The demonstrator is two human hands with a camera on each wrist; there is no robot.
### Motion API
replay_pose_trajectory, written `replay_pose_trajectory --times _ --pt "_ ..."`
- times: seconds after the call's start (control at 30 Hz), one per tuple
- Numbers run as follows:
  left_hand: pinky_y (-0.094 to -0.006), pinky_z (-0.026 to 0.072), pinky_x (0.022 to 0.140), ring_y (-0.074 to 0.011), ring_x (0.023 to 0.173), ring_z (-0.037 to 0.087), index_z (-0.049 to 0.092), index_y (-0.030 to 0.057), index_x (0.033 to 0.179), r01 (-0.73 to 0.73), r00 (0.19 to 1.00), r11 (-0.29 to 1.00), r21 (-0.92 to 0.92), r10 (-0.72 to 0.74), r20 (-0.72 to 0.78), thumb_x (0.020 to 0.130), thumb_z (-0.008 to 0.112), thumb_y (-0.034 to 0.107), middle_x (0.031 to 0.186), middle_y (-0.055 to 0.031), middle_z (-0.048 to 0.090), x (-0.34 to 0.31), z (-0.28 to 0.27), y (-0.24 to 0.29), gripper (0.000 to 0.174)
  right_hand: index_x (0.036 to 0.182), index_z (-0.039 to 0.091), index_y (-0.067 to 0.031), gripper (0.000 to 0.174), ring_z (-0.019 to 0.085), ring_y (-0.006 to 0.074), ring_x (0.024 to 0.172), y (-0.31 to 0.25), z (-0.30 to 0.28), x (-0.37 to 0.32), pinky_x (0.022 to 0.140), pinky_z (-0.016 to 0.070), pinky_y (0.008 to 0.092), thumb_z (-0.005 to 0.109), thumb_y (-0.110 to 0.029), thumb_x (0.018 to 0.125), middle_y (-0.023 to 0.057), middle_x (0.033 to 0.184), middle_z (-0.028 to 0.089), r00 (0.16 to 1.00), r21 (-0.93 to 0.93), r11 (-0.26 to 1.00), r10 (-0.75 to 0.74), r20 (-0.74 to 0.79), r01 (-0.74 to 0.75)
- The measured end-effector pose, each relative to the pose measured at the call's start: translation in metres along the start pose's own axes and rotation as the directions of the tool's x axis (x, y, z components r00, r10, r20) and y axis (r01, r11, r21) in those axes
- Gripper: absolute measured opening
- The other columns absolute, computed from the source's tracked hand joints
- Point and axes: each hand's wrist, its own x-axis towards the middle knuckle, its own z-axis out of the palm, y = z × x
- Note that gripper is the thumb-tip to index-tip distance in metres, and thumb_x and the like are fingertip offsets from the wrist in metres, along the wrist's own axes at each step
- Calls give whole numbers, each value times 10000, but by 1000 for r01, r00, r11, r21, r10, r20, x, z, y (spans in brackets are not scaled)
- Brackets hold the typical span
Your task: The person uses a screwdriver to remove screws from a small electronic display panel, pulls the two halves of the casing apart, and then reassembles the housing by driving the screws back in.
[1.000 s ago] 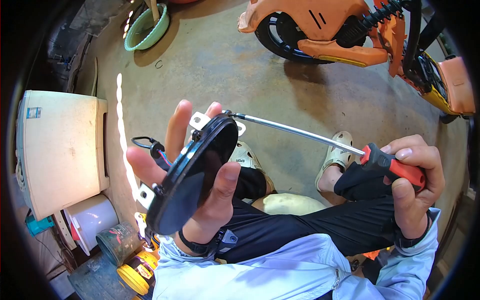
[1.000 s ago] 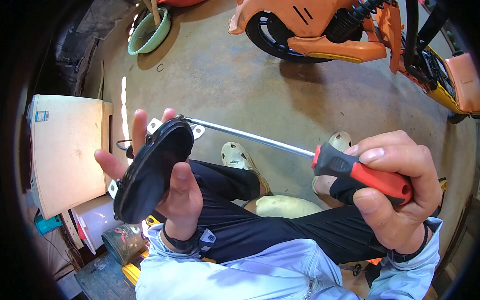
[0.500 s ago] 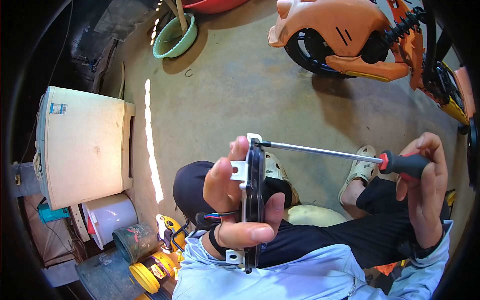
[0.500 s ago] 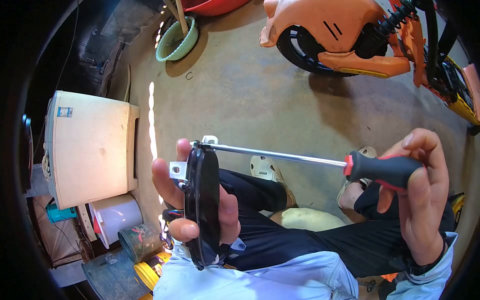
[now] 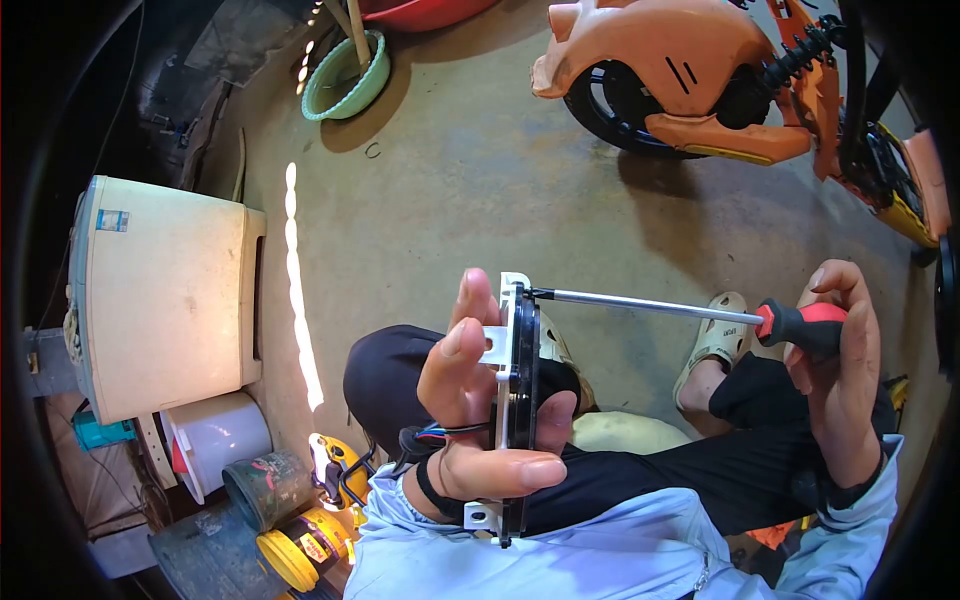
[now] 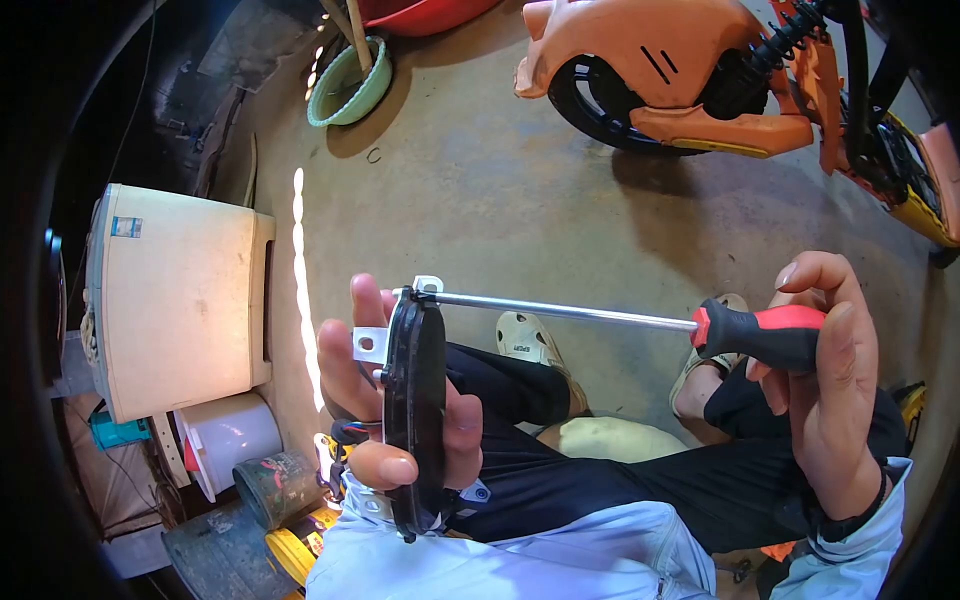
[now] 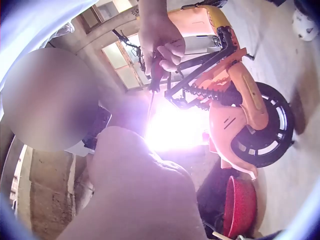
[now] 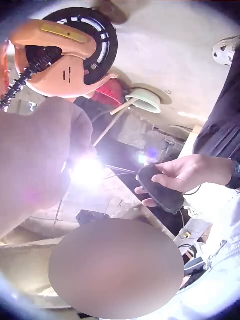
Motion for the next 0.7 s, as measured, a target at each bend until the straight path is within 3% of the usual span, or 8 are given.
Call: replay_pose_trajectory --times 0.07,0.13,0.2,0.27,0.4,0.47,0.53,0.7 --pt "-581 245 1172 -515 1451 232 634 421 1124 123 992 992 -6 -123 -39 833 640 -166 1582 -126 229 -3 2 14 655 1317 400 -40 748 532 80 705 -6 2 -1 609 419 201 588 -611 873 48 936 562 988 40 987 154 -17 -153" --pt "-575 265 1166 -519 1455 216 638 429 1112 266 960 963 -37 -269 -78 843 635 -159 1583 -119 225 -3 2 17 647 1314 400 -41 732 532 78 702 -4 10 1 602 415 202 584 -603 884 47 932 562 997 10 997 72 -7 -71" --pt "-571 281 1160 -526 1450 220 637 428 1110 251 966 966 -54 -254 -50 846 634 -158 1583 -115 223 0 0 16 642 1310 399 -42 715 531 76 698 -3 23 4 595 412 202 579 -595 895 46 928 562 1000 -18 1000 -13 5 13" --pt "-568 297 1154 -532 1445 224 637 426 1107 245 968 967 -67 -248 -32 850 634 -156 1583 -112 222 1 0 16 637 1309 395 -42 709 532 75 702 -4 36 4 589 408 205 588 -584 894 50 947 569 982 -2 991 -133 -137 134" --pt "-560 328 1142 -546 1436 232 637 422 1102 232 972 969 -80 -234 -15 856 632 -154 1582 -106 218 -1 -1 16 626 1309 395 -40 703 531 76 691 4 9 3 593 407 198 560 -595 911 60 938 585 991 -25 992 -124 -48 123" --pt "-558 336 1139 -549 1433 234 636 421 1101 231 973 969 -86 -233 -11 858 632 -153 1582 -104 217 -2 0 19 624 1308 395 -40 690 527 77 673 0 -3 1 595 403 193 518 -607 934 57 892 582 994 90 991 95 54 -100" --pt "-557 340 1139 -557 1428 237 634 414 1103 227 974 972 -64 -228 -13 857 625 -160 1577 -109 223 0 2 20 624 1311 392 -39 681 520 71 661 0 -3 3 595 398 186 486 -610 951 54 862 581 989 86 989 113 99 -122" --pt "-553 341 1141 -553 1431 234 638 407 1113 185 982 981 -65 -186 -11 858 627 -159 1582 -106 222 1 -1 13 621 1322 390 -43 683 529 64 668 3 37 5 593 398 182 497 -605 950 49 858 583 983 57 989 -128 -130 136"
